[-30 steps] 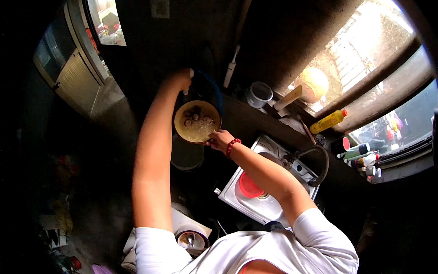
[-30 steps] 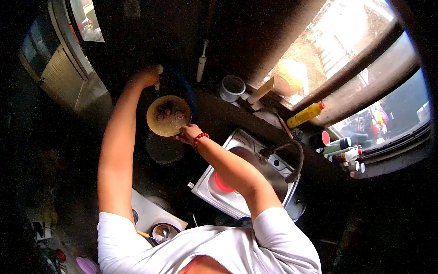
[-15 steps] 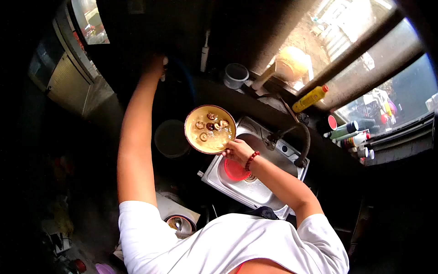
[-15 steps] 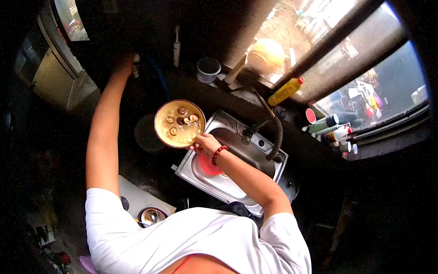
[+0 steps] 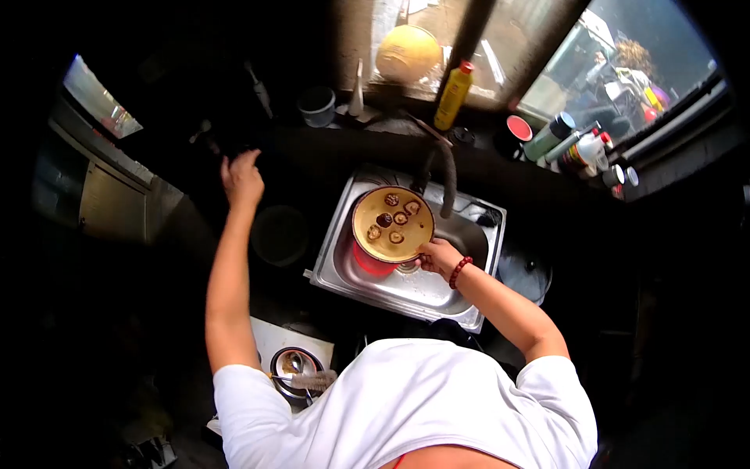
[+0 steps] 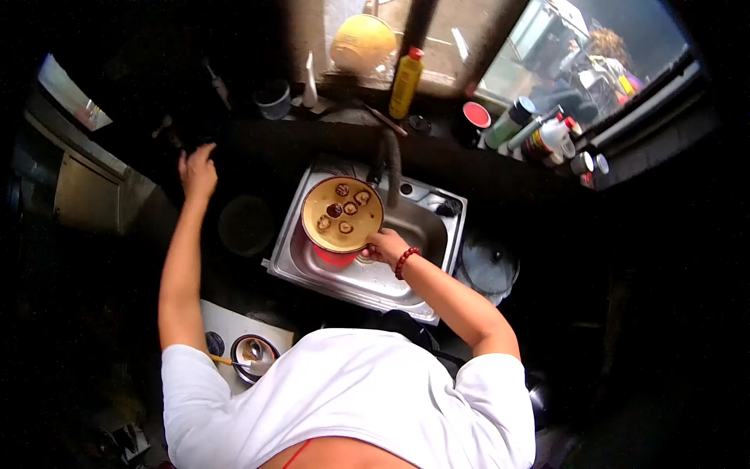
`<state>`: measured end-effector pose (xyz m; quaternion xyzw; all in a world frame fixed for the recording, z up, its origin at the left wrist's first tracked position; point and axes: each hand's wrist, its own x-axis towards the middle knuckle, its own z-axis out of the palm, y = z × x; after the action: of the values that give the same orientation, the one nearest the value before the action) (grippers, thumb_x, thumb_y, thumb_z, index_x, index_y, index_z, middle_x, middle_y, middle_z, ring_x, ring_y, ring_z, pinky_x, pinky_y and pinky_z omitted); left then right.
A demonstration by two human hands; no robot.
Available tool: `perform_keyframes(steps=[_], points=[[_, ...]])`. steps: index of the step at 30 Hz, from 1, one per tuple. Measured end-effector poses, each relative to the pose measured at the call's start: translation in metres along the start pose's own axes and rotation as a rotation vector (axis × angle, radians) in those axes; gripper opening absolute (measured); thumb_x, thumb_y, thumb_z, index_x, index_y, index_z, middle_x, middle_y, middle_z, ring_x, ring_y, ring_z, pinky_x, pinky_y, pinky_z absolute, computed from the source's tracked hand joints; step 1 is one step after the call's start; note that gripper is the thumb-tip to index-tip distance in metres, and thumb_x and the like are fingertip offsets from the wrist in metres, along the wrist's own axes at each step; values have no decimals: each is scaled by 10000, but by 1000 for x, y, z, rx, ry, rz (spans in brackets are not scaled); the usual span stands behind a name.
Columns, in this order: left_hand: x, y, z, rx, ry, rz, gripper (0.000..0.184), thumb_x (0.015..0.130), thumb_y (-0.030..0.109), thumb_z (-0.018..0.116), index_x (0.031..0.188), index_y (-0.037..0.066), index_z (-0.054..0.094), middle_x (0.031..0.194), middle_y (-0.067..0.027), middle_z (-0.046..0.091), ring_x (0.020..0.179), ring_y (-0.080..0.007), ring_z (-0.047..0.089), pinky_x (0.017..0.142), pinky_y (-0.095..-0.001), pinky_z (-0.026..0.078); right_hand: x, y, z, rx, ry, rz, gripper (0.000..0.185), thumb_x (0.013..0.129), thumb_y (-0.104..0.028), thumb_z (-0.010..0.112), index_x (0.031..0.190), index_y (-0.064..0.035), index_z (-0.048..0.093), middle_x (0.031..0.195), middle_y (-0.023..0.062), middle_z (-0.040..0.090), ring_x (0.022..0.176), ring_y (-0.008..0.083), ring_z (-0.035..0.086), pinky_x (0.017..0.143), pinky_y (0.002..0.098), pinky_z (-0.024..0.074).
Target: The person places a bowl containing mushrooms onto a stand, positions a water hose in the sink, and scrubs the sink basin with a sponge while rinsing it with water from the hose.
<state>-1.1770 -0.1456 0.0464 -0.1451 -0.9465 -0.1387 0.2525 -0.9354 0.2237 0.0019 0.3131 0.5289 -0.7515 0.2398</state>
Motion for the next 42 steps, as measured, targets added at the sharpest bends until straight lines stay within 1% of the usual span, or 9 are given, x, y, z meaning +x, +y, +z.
perform_keyframes(steps=[6, 8, 11, 14, 20, 25, 31, 37, 42], points=[[-116, 132, -3, -482, -186, -105, 300, 781, 82, 572, 1070, 124, 641, 965, -37, 641, 961, -190, 589, 1077, -438, 235, -35, 32, -58, -19, 32, 0, 94, 870, -85, 550, 944, -27, 542, 727, 14, 585, 610, 86, 589, 564, 211, 483], [-151, 166, -14, -594, -218, -179, 308, 772, 60, 580, 1069, 109, 642, 932, -44, 631, 942, -196, 591, 1020, -405, 324, -38, 47, -77, 6, 33, -23, 119, 861, -85, 525, 947, -3, 533, 826, 137, 671, 585, 79, 570, 498, 195, 433], [-202, 202, -32, -815, -235, -274, 326, 785, -3, 560, 1099, 51, 633, 955, -81, 611, 910, -180, 593, 833, -283, 456, -48, 64, -98, 25, 9, -21, 119, 857, -74, 536, 937, 14, 521, 723, 95, 625, 573, 87, 564, 473, 204, 418], [-259, 219, -43, -836, -263, -385, 332, 806, -2, 561, 1127, 57, 622, 976, -73, 607, 933, -164, 587, 847, -278, 452, -55, 79, -115, -10, -12, -12, 110, 872, -98, 549, 951, -25, 526, 666, 12, 575, 569, 80, 576, 493, 205, 452], [-381, 219, -65, -879, -278, -614, 333, 850, 10, 549, 1181, 26, 584, 1060, -77, 610, 972, -141, 576, 881, -261, 442, -68, 106, -129, -24, -35, 16, 124, 871, -78, 538, 972, -7, 523, 706, 41, 590, 591, 98, 593, 522, 186, 481], [-463, 231, -100, -879, -292, -852, 345, 851, 46, 567, 1196, 25, 573, 1054, -87, 617, 920, -125, 581, 836, -253, 459, -42, 140, -152, -121, -151, 49, 148, 849, -65, 545, 986, -12, 523, 755, 71, 606, 553, 117, 575, 448, 202, 426], [-529, 251, -111, -815, -264, -942, 320, 835, 37, 568, 1152, 48, 604, 1056, -87, 610, 916, -132, 588, 823, -260, 469, -67, 153, -131, -139, -155, 37, 125, 845, -76, 569, 951, -14, 550, 737, 55, 598, 574, 125, 567, 469, 204, 441], [-545, 244, -124, -978, -216, -948, 269, 881, 109, 570, 1139, 41, 607, 1038, -59, 617, 868, -101, 573, 817, -254, 462, -106, 151, -65, -480, -200, 1, 153, 859, -133, 588, 970, -30, 571, 764, 22, 585, 629, 116, 566, 577, 226, 481], [-571, 218, -177, -1416, -198, -975, 466, 924, 200, 568, 1328, 35, 406, 1105, -103, 573, 924, -137, 571, 843, -272, 462, -139, 171, 23, -689, -353, 83, 216, 861, -156, 591, 1043, -40, 578, 817, 34, 618, 621, 113, 565, 566, 213, 446]])
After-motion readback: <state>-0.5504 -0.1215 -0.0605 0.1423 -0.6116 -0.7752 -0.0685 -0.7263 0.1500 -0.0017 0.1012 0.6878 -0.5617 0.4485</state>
